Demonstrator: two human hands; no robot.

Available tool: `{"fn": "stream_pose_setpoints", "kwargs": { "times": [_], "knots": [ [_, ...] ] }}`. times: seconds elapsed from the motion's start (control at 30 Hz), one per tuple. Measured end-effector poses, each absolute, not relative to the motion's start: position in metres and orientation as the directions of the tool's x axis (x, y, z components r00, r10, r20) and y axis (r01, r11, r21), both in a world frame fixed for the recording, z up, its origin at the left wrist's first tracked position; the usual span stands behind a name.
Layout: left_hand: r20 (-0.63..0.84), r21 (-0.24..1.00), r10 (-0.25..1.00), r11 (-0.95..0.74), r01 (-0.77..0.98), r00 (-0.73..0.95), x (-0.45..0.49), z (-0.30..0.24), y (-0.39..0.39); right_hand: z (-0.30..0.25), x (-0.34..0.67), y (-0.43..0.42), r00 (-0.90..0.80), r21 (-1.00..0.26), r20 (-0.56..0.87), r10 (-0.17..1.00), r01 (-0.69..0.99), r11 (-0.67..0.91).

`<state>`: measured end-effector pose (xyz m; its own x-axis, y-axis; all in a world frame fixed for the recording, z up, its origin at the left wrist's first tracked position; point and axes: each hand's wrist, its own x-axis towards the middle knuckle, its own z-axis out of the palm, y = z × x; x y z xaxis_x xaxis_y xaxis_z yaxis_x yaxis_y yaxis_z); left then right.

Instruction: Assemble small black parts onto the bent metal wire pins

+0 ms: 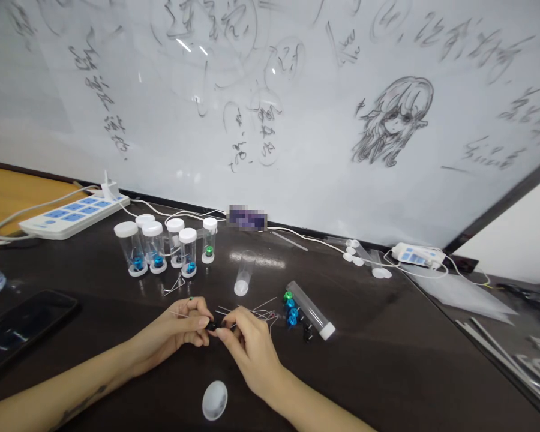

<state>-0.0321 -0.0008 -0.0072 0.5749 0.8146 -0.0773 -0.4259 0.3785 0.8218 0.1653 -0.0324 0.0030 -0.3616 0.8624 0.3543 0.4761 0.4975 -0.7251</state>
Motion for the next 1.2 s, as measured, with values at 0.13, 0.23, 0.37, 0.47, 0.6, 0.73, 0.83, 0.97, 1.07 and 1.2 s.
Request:
{"fn": "stream_pose_setpoints", "kwargs": {
  "times": [0.13, 0.23, 0.37, 0.47, 0.6, 0.73, 0.83, 0.97, 1.07, 1.2],
  "knots": [
    [-0.084, 0.823, 0.819, 0.377, -0.424, 0.567, -0.0318, -0.0067, 0.0001, -0.0003, 0.1646, -0.0328, -0.357, -0.725, 0.38, 0.853, 0.457, 0.515],
    [-0.086, 0.825, 0.815, 0.381, -0.418, 0.573, -0.0319, -0.0075, 0.0002, -0.001, 0.1647, -0.0333, -0.361, -0.728, 0.379, 0.852, 0.452, 0.516],
    [-0.093, 0.828, 0.816, 0.382, -0.412, 0.57, -0.0319, -0.0078, -0.0002, 0.0011, 0.1644, -0.034, -0.359, -0.733, 0.361, 0.861, 0.461, 0.499],
    [-0.094, 0.828, 0.814, 0.384, -0.409, 0.574, -0.0317, -0.0067, -0.0007, 0.0023, 0.1649, -0.0338, -0.371, -0.732, 0.346, 0.862, 0.469, 0.495],
    [-0.092, 0.83, 0.808, 0.385, -0.403, 0.583, -0.0317, -0.0057, -0.0006, 0.002, 0.1671, -0.0324, -0.393, -0.715, 0.335, 0.856, 0.486, 0.503],
    [-0.08, 0.834, 0.801, 0.379, -0.401, 0.593, -0.0315, -0.0067, 0.0004, 0.0021, 0.1672, -0.0321, -0.41, -0.707, 0.307, 0.859, 0.506, 0.495],
    [-0.074, 0.835, 0.804, 0.374, -0.405, 0.59, -0.0315, -0.0077, 0.0005, 0.0033, 0.1658, -0.0329, -0.396, -0.696, 0.316, 0.862, 0.521, 0.494],
    [-0.07, 0.843, 0.812, 0.358, -0.401, 0.579, -0.0315, -0.0089, -0.0006, 0.0034, 0.1643, -0.0336, -0.393, -0.694, 0.334, 0.857, 0.512, 0.506],
    [-0.066, 0.845, 0.819, 0.349, -0.404, 0.57, -0.0314, -0.0099, -0.0009, 0.0003, 0.1646, -0.0328, -0.383, -0.705, 0.363, 0.85, 0.483, 0.519],
    [-0.072, 0.841, 0.822, 0.354, -0.408, 0.565, -0.0316, -0.0098, -0.0007, -0.0051, 0.1664, -0.0307, -0.372, -0.707, 0.431, 0.822, 0.426, 0.564]
  ]
}}
